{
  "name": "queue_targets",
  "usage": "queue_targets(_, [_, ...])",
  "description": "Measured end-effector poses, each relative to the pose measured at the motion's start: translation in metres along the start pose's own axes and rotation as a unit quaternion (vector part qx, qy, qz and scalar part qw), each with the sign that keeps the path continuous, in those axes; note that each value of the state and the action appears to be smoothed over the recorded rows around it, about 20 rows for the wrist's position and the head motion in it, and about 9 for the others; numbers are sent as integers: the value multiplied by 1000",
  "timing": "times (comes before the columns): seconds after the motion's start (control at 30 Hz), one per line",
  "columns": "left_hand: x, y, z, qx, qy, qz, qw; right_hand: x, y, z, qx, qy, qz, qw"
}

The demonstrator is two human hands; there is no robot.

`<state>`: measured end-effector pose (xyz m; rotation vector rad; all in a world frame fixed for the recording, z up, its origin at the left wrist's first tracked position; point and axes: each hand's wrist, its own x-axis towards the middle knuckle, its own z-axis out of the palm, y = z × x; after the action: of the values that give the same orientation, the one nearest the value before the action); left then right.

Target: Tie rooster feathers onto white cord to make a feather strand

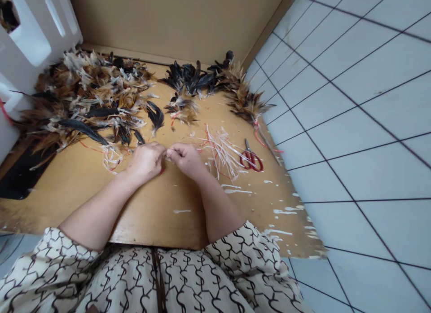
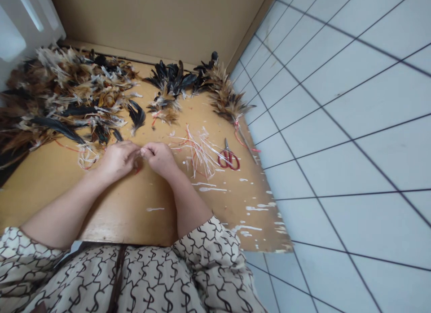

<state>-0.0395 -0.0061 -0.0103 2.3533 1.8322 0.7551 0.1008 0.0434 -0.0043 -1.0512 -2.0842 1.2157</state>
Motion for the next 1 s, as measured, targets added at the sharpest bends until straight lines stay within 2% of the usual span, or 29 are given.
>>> queue_targets(0.13, [1,2,-4,-86,19,-52,995,0,-1,-4,42,2,2,999])
queue_targets(0.2, [2,3,-5,-146,35,-97,984,1,-1,-11,48,47,12,998])
queue_targets(0.3, [3,5,-6,-241,50,-170,954,3,4,-28,8,156,46,987])
queue_targets(0.4, [4,7,-7,-327,57,-225,916,2,12,-51,-107,263,106,953])
queue_targets(0.5, [4,9,-7,-385,60,-246,888,-2,22,-69,-241,315,160,904])
queue_targets(0.57, [5,9,-8,-399,57,-254,879,-4,29,-76,-299,312,215,876])
queue_targets(0.63, [5,9,-8,-406,54,-259,875,-5,36,-78,-326,293,247,864])
queue_targets(0.8, [5,8,-6,-420,61,-252,870,-1,45,-71,-349,271,214,871])
queue_targets(1.0, [5,8,-7,-416,56,-259,870,2,40,-65,-355,227,178,889])
